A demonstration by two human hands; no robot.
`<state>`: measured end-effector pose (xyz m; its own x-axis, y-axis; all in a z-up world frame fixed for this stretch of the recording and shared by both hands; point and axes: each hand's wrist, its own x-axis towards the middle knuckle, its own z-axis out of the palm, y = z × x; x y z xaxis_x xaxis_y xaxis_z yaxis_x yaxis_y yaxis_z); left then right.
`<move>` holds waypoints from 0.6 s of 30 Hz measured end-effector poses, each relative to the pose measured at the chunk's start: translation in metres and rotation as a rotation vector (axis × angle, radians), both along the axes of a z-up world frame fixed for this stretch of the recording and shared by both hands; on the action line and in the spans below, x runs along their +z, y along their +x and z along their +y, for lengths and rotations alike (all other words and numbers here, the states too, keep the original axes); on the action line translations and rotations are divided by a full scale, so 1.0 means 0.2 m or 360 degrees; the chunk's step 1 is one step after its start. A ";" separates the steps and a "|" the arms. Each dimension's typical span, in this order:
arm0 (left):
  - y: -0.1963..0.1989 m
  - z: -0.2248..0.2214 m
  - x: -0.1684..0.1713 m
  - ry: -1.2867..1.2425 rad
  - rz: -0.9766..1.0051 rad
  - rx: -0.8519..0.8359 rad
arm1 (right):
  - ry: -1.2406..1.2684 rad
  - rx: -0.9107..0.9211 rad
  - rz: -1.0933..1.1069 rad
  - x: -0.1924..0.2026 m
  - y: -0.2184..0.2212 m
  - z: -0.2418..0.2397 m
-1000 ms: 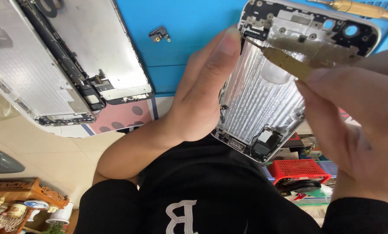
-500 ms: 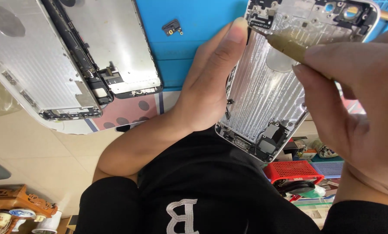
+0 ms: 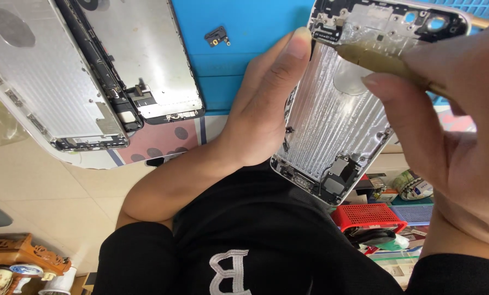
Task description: Replacing internal components and cleaning the chassis of a mobile phone.
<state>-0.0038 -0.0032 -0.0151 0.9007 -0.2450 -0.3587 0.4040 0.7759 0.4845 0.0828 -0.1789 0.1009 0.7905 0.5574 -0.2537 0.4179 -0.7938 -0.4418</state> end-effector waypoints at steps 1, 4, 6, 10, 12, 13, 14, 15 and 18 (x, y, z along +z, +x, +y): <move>0.00 0.00 0.00 -0.0009 -0.0010 -0.0007 | -0.0009 0.0006 0.0027 0.00 0.01 0.00; 0.02 0.01 0.00 0.0016 -0.0011 -0.0007 | -0.0033 0.0024 0.0088 -0.01 0.02 0.00; 0.02 0.01 0.01 0.0054 0.0005 0.0005 | -0.0042 0.0042 0.0129 -0.02 0.00 -0.04; 0.02 0.01 -0.01 -0.0028 0.0018 -0.0002 | 0.0041 -0.0053 0.0116 -0.02 -0.01 -0.02; 0.02 0.01 -0.01 -0.0021 -0.0008 0.0021 | 0.0095 -0.0122 0.0208 0.00 0.01 0.04; 0.01 0.01 0.00 -0.0007 0.0034 0.0013 | -0.0003 -0.0180 0.0146 0.01 -0.01 0.04; 0.01 0.01 0.01 0.0003 0.0074 0.0000 | -0.0102 -0.0244 0.0080 0.02 -0.02 0.03; 0.01 0.01 0.01 0.0001 0.0073 0.0000 | -0.0103 -0.0244 0.0080 0.02 0.01 0.05; 0.02 0.01 0.01 0.0020 0.0024 0.0029 | -0.0014 -0.0087 0.0280 0.02 0.06 0.08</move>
<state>0.0005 -0.0010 -0.0129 0.8996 -0.2237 -0.3750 0.3968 0.7771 0.4884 0.0948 -0.1637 0.1042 0.7624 0.5120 -0.3957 0.2909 -0.8174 -0.4972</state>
